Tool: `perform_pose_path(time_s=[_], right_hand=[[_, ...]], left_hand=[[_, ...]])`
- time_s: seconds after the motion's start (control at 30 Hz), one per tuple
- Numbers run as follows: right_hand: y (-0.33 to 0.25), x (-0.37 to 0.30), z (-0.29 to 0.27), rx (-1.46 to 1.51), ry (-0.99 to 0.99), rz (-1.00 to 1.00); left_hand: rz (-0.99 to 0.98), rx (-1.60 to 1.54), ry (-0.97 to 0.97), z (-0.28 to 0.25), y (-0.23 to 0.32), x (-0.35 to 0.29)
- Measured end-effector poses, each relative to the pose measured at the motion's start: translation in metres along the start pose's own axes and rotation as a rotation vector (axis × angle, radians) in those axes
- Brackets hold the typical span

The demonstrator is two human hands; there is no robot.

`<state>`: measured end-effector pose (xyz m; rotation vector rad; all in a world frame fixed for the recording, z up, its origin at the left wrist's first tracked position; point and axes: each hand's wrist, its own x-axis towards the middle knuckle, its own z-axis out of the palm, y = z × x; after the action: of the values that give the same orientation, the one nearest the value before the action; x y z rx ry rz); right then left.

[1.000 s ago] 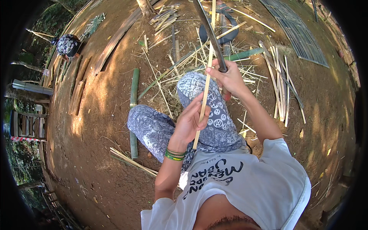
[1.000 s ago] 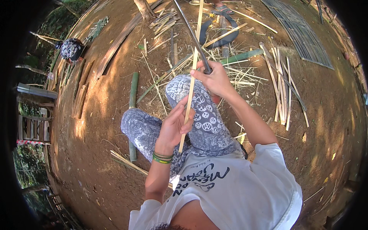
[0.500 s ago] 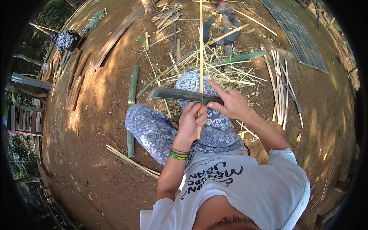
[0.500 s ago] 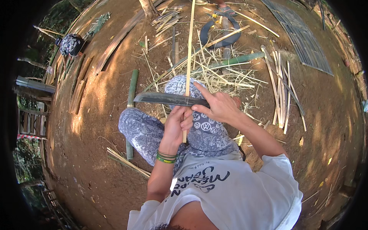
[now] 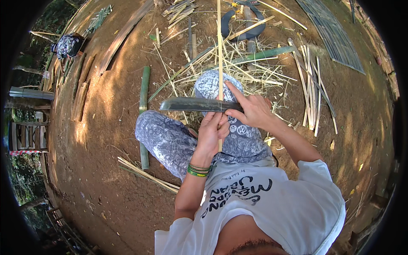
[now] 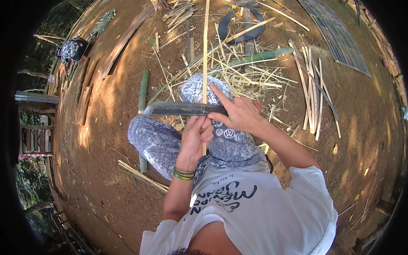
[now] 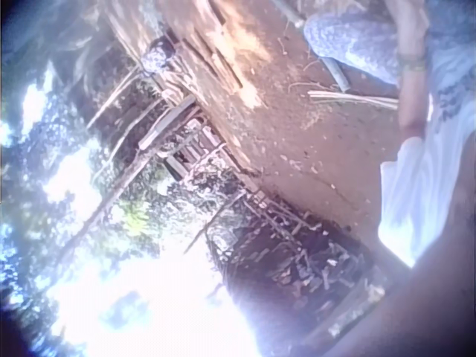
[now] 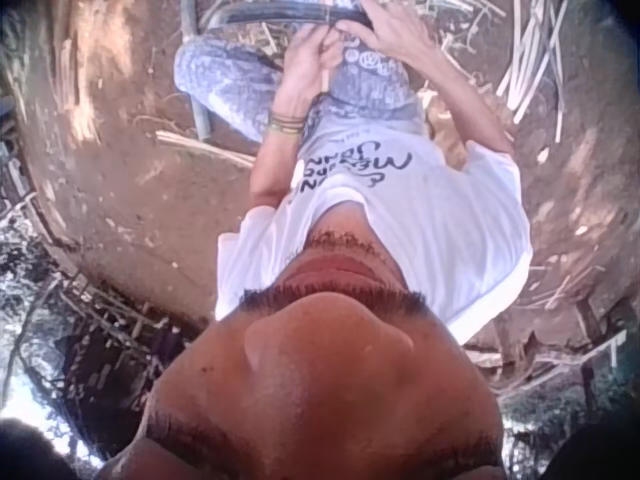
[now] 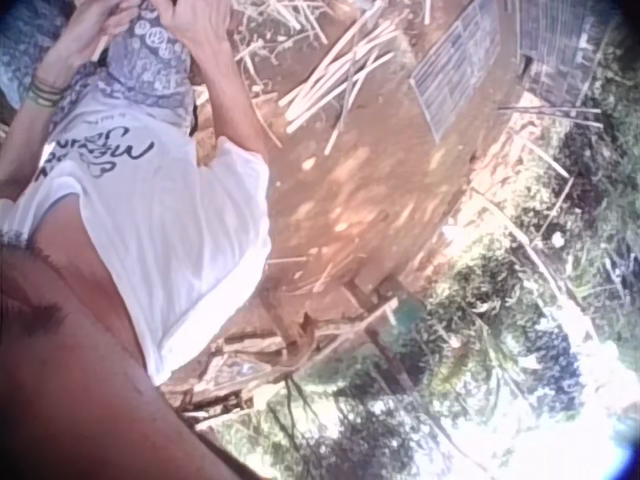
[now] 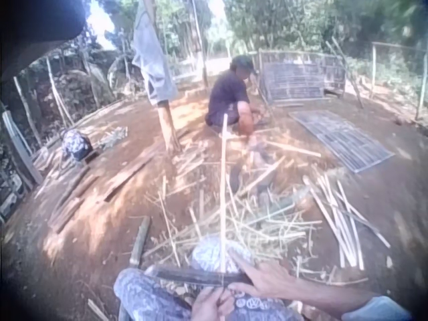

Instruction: The person sits on the ground and uses a machete to split long bamboo strips into thinner slats. They hold the bamboo vertically and strike it with the blade to separate the fibers, occasionally adjusting the grip or inspecting the split. The process is repeated on multiple bamboo pieces.

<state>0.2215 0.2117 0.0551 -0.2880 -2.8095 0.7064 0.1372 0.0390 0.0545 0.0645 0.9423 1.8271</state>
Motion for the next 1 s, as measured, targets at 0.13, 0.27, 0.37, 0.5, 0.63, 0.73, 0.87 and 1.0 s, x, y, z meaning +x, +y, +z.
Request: perform_pose_path(time_s=[0.13, 0.27, 0.37, 0.5, 0.63, 0.73, 0.87, 1.0], right_hand=[[0.007, 0.002, 0.007, -0.013, 0.022, 0.003], [0.005, 0.003, 0.005, -0.032, 0.027, 0.008], [-0.001, 0.003, 0.001, -0.053, -0.006, 0.035], [0.002, 0.001, 0.003, -0.066, 0.001, 0.024], [-0.002, -0.001, 0.002, -0.087, -0.017, 0.022], [-0.005, -0.003, 0.003, -0.085, -0.025, 0.016], [-0.004, -0.004, 0.006, -0.093, -0.016, 0.014], [-0.003, -0.004, 0.011, -0.069, -0.012, 0.051]], left_hand=[[-0.016, 0.079, 0.024, 0.001, 0.002, -0.010], [0.001, 0.138, 0.012, -0.002, 0.002, -0.017], [0.009, 0.166, 0.053, -0.003, 0.001, -0.021], [0.002, 0.189, 0.066, -0.009, -0.002, -0.031], [-0.012, 0.187, 0.086, -0.015, -0.004, -0.042], [-0.013, 0.196, 0.076, -0.016, -0.003, -0.054], [-0.015, 0.251, 0.103, -0.021, 0.000, -0.068], [-0.008, 0.317, 0.126, -0.025, -0.002, -0.090]])
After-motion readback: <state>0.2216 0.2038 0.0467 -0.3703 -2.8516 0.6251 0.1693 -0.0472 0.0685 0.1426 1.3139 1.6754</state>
